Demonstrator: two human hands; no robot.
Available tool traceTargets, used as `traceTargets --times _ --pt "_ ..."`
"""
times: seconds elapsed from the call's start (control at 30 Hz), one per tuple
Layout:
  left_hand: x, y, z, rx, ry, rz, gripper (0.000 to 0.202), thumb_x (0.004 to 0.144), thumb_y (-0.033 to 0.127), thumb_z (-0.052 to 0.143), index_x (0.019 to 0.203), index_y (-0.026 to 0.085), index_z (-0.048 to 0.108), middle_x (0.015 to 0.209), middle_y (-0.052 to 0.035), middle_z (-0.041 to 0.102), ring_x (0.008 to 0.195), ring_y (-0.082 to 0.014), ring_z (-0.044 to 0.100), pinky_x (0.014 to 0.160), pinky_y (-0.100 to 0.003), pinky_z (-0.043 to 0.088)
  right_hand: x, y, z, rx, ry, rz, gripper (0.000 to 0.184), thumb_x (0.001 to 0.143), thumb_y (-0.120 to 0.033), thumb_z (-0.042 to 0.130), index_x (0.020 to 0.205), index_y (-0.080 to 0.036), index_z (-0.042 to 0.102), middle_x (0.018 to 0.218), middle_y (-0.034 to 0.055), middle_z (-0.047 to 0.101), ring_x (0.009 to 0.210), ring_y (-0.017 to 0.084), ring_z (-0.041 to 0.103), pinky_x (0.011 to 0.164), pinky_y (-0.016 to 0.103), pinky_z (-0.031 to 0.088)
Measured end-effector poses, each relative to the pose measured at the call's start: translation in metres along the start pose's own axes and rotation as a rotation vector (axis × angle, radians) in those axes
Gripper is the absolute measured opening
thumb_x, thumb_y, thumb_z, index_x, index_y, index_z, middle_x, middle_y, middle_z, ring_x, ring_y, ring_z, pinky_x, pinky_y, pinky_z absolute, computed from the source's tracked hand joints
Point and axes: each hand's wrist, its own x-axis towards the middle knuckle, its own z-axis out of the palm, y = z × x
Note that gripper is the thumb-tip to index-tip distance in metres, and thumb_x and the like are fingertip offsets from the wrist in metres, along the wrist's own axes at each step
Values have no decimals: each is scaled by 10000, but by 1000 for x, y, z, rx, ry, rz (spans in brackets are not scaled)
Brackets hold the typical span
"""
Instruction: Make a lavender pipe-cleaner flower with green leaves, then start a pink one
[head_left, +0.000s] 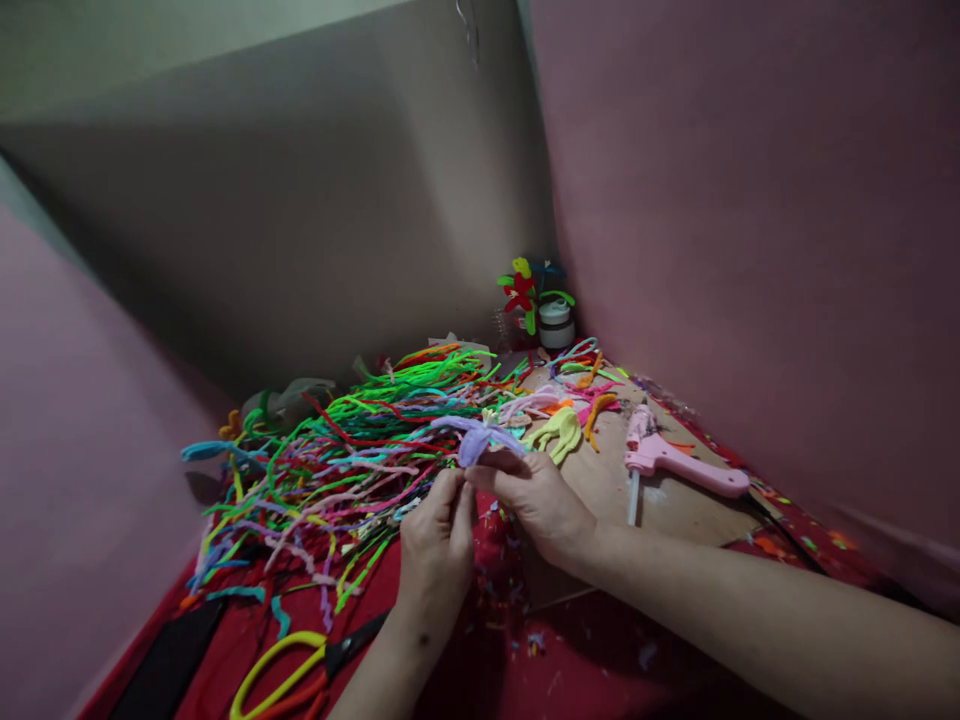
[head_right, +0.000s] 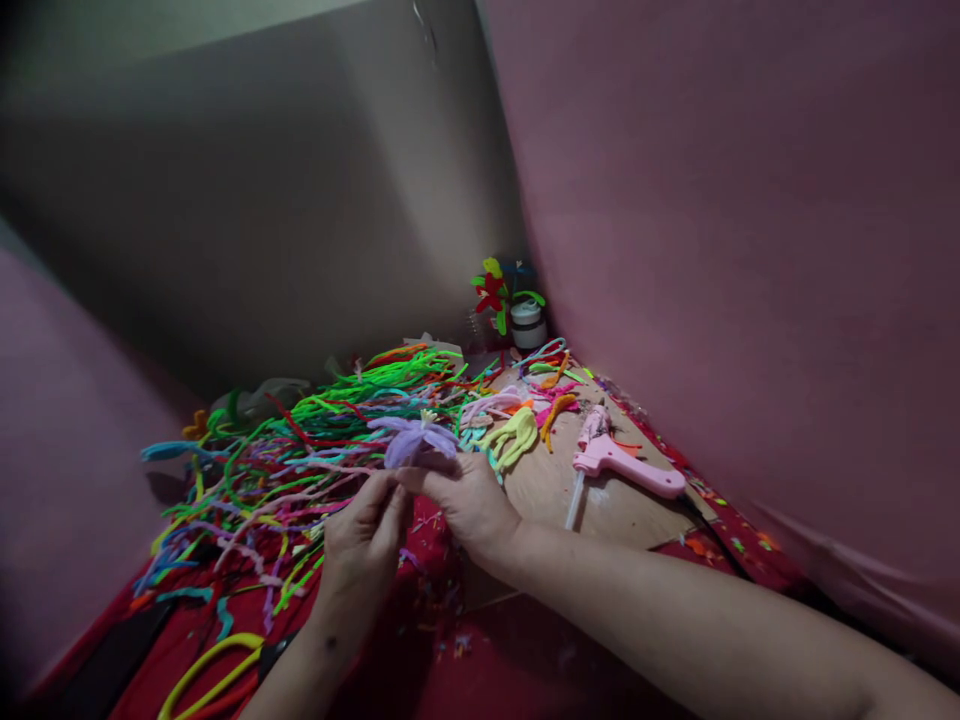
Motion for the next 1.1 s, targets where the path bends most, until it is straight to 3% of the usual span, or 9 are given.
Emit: traceTargets --times 0.1,0.23,0.33,0.47,0.57,0.73,0.9,0.97,1.1 --pt "1 5 -4 -315 -42 -208 144 819 295 515 733 184 550 549 51 425 471 -78 349 452 -191 282 0 -4 0 -86 -86 28 199 654 -294 711 822 -187 718 738 -12 630 752 142 543 797 290 403" --pt "2 12 -7 -652 -95 -401 200 776 368 586 745 174 546 478 74 376 398 -57 301 388 -178 235 2 -7 -1 -110 -99 85 217 654 -314 707 821 -177 723 713 -6 618 713 137 537 769 306 424" --pt "3 15 -8 -831 -134 -454 189 769 354 608 765 176 546 453 87 372 362 -46 295 364 -169 250 2 -9 -1 -38 -126 94 218 645 -330 709 797 -175 723 684 -8 627 683 137 546 744 308 427" --pt "3 21 -9 -985 -166 -539 166 776 320 610 830 173 556 429 101 352 333 -30 236 338 -149 266 4 -7 -3 46 -82 139 156 616 -243 735 759 -182 718 668 -12 642 684 126 553 738 289 420" --pt "3 22 -12 -1056 -214 -589 141 785 297 602 836 180 542 427 105 333 330 -25 193 314 -131 258 4 -5 -5 110 -145 152 179 628 -219 732 805 -195 714 729 -3 655 713 123 556 749 287 415" --pt "2 14 -15 -1163 -312 -573 108 800 273 581 828 182 531 443 104 330 323 -22 147 282 -127 258 4 -8 -6 68 -198 125 205 658 -229 707 858 -186 702 744 0 631 661 113 516 653 251 397" --pt "2 12 -14 -1122 -348 -572 151 798 313 577 765 174 526 455 99 320 332 -27 152 294 -142 260 4 -11 -5 32 -143 87 134 629 -216 716 752 -167 697 699 -6 628 660 122 520 677 259 401" --pt "2 15 -14 -964 -309 -514 193 802 324 569 701 168 514 465 79 371 349 -35 240 341 -152 281 4 -11 -4 67 -105 92 147 614 -246 727 736 -173 692 695 -7 630 664 131 535 696 278 412" --pt "0 19 -13 -490 -160 -274 189 783 315 577 665 169 554 514 39 474 460 -77 408 461 -188 331 3 -9 -2 101 -26 67 167 584 -277 749 698 -172 687 643 -11 622 645 139 546 712 303 424"
